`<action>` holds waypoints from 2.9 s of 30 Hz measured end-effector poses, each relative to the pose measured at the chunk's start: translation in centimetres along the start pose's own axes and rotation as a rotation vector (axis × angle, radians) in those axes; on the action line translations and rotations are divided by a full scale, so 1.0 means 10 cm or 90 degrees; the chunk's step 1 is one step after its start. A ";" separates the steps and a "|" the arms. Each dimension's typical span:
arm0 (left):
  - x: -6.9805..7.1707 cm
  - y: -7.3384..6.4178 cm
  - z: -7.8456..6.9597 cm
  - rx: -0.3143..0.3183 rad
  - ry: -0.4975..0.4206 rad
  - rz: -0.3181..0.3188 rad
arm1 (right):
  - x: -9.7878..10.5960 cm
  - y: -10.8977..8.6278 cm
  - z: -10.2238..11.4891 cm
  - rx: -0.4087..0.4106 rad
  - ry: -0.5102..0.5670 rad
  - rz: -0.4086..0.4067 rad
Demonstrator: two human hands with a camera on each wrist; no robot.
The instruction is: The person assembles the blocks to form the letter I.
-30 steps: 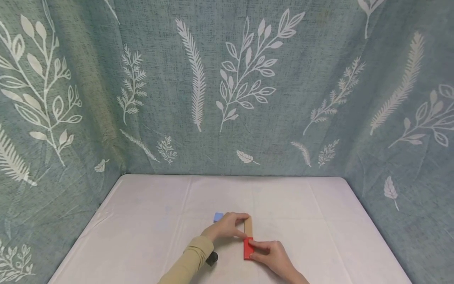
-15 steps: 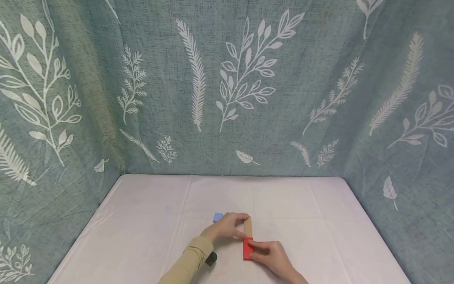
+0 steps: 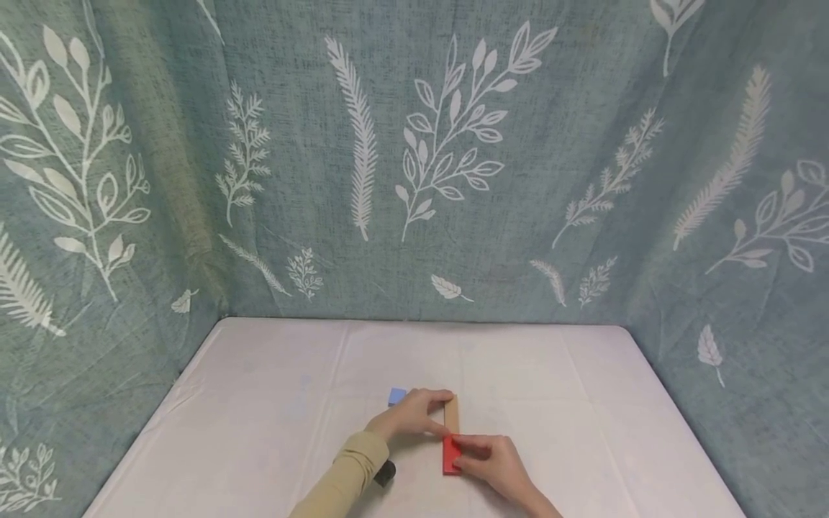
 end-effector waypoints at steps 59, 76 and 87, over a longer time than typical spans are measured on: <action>0.00 -0.07 -0.05 -0.034 0.055 -0.065 | -0.04 0.16 -0.04 0.037 -0.011 -0.039; 0.35 -0.22 0.18 -0.036 -0.004 -0.088 | -0.06 0.17 -0.05 0.017 -0.019 -0.058; 0.60 -0.34 0.44 -0.032 -0.025 -0.110 | -0.06 0.16 -0.04 -0.019 0.008 -0.058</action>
Point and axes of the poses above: each hand's wrist, its own y-axis towards the middle knuckle, its own x-axis out of the back of the hand, z = x × y, the point moved 2 cm from there along y, towards the middle knuckle, and after that the axes turned 12 degrees about y, right-handed, at the moved point
